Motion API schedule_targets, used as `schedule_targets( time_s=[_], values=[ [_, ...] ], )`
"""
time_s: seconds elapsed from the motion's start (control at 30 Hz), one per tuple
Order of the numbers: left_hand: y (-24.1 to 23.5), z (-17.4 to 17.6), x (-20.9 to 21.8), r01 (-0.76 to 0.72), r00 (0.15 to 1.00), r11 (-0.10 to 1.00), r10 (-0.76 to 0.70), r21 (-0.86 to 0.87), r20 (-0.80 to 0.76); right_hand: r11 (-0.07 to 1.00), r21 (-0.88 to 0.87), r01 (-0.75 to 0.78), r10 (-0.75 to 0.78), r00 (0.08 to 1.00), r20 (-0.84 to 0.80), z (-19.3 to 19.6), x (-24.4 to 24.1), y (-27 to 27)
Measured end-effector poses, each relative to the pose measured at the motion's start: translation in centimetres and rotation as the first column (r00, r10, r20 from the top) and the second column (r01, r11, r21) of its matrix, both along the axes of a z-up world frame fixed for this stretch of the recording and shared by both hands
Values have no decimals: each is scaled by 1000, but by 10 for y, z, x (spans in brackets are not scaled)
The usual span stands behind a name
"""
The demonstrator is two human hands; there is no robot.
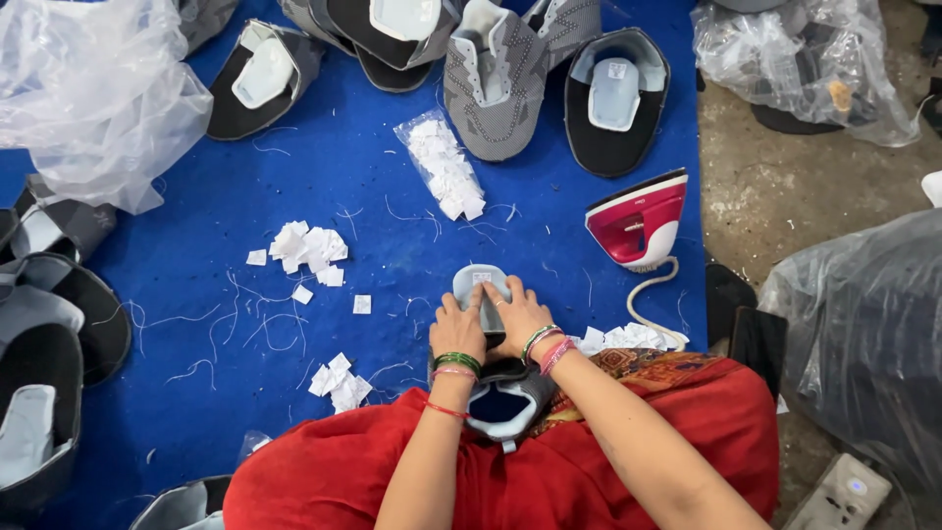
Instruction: The recorder is ironing labels and internal components onto shoe uppers as part of the manufacturing process.
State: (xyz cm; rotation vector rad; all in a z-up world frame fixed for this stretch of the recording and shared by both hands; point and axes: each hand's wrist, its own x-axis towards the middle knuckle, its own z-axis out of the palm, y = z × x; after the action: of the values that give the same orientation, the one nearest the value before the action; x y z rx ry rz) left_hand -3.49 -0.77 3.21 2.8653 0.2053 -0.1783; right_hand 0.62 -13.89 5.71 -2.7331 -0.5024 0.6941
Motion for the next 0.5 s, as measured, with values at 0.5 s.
schedule_targets(
  time_s=[0.5],
  values=[
    [-2,-9,0,-39,999,999,39,15,-17,1000,-17,-22,22,1000,-17,8,3,0]
  ],
)
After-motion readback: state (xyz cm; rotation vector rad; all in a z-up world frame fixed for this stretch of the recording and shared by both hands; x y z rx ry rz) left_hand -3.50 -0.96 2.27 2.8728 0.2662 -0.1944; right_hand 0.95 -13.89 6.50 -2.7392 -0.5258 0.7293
